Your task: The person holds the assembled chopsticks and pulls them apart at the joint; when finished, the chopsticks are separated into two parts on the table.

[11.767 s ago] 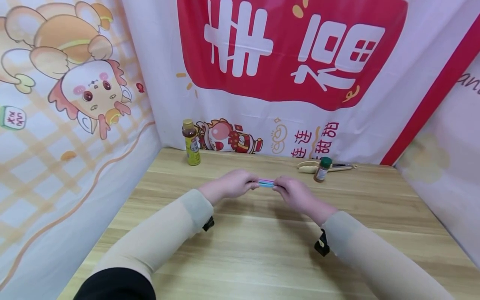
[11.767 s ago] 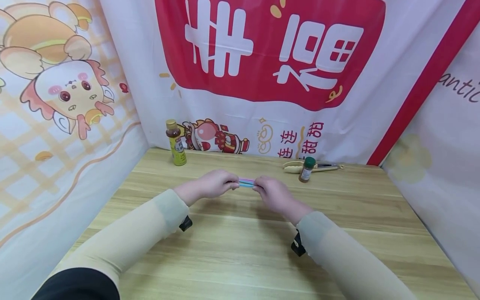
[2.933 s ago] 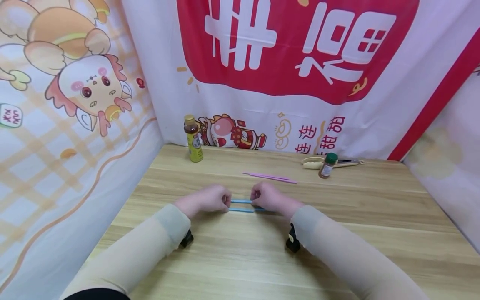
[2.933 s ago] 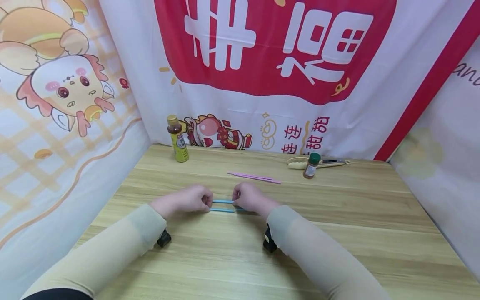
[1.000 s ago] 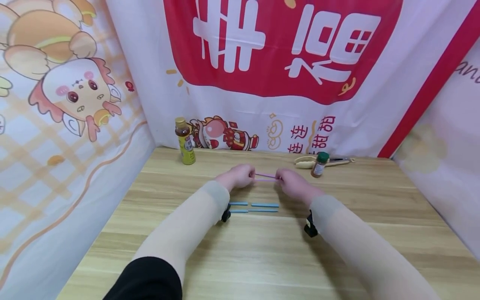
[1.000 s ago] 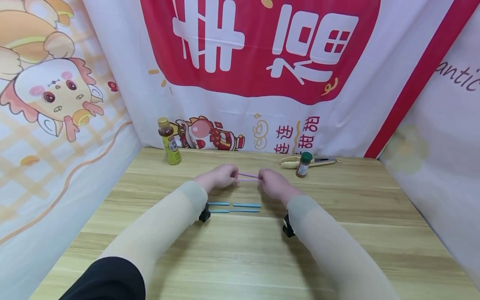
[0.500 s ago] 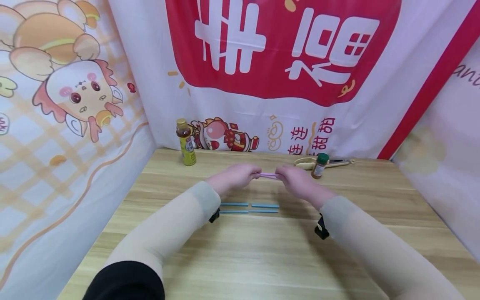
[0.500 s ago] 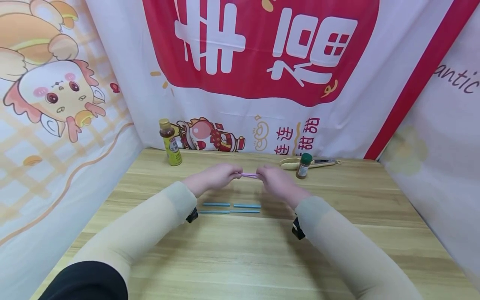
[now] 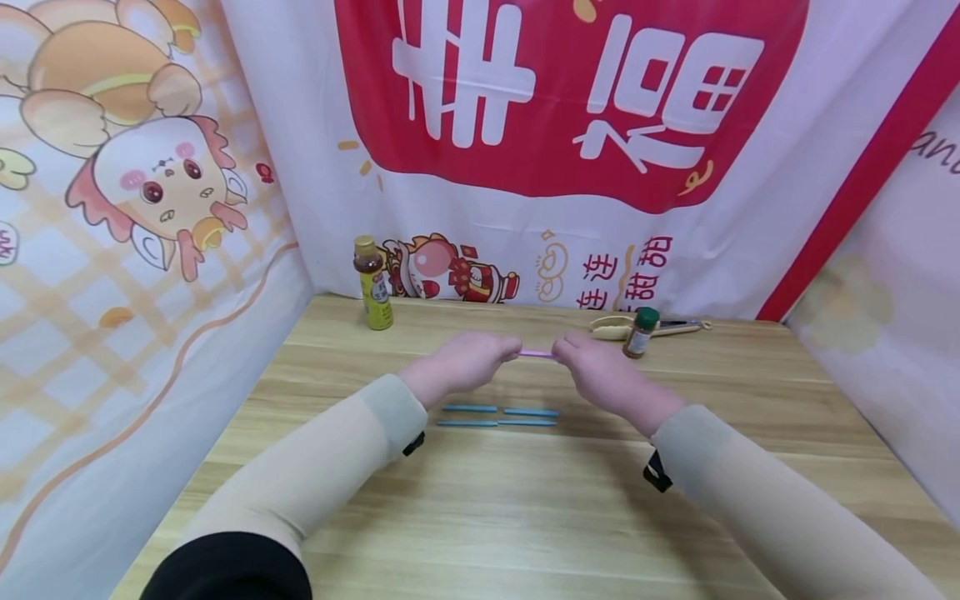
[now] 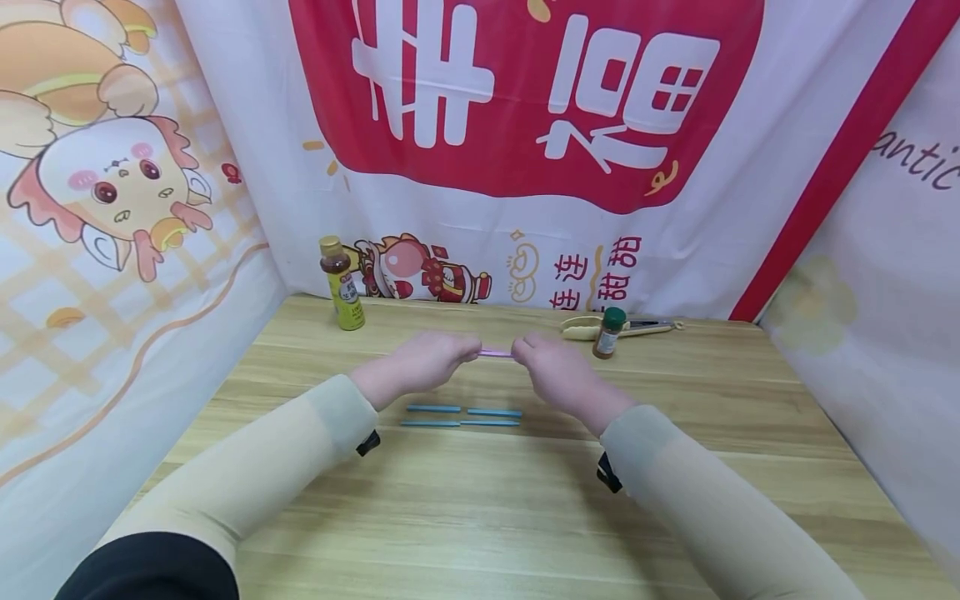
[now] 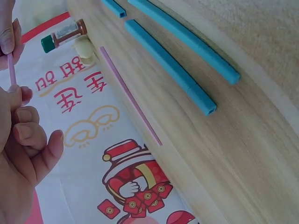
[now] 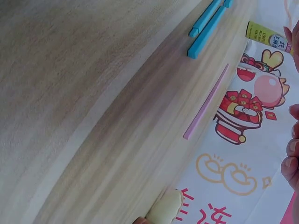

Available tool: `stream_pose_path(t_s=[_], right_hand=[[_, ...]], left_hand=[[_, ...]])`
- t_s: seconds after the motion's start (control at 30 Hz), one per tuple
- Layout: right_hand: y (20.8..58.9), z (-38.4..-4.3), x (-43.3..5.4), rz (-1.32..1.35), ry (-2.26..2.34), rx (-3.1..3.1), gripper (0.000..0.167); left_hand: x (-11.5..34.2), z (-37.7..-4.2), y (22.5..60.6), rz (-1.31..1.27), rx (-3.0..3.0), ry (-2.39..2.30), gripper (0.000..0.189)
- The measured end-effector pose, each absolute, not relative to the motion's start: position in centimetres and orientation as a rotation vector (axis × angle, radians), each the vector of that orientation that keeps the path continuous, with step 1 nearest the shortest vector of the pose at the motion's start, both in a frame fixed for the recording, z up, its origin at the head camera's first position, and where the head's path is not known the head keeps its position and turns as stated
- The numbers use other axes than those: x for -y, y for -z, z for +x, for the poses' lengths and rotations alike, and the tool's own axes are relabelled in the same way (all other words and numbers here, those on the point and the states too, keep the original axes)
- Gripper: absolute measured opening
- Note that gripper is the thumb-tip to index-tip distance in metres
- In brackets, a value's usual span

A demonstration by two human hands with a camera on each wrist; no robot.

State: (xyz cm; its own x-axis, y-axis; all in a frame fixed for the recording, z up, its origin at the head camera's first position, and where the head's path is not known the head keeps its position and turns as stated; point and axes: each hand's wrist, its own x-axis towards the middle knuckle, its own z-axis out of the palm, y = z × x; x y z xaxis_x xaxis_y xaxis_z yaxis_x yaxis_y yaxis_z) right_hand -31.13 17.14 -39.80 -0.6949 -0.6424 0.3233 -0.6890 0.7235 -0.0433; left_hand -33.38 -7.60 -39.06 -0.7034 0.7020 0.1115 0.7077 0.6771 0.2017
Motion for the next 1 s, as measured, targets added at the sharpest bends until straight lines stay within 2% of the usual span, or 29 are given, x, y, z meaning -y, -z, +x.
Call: stream_pose_path(t_s=[0.77, 1.0], right_hand=[[40.13, -31.02, -17.09, 1.042, -0.230, 2.604, 0.004], [39.93, -30.86, -16.88, 1.025, -0.240, 2.620, 0.008]], left_hand=[[7.92, -33.22, 39.11, -1.196, 2.816, 0.346, 0.011], [8.12, -33.06, 38.91, -1.176, 2.839, 0.308, 0.012]])
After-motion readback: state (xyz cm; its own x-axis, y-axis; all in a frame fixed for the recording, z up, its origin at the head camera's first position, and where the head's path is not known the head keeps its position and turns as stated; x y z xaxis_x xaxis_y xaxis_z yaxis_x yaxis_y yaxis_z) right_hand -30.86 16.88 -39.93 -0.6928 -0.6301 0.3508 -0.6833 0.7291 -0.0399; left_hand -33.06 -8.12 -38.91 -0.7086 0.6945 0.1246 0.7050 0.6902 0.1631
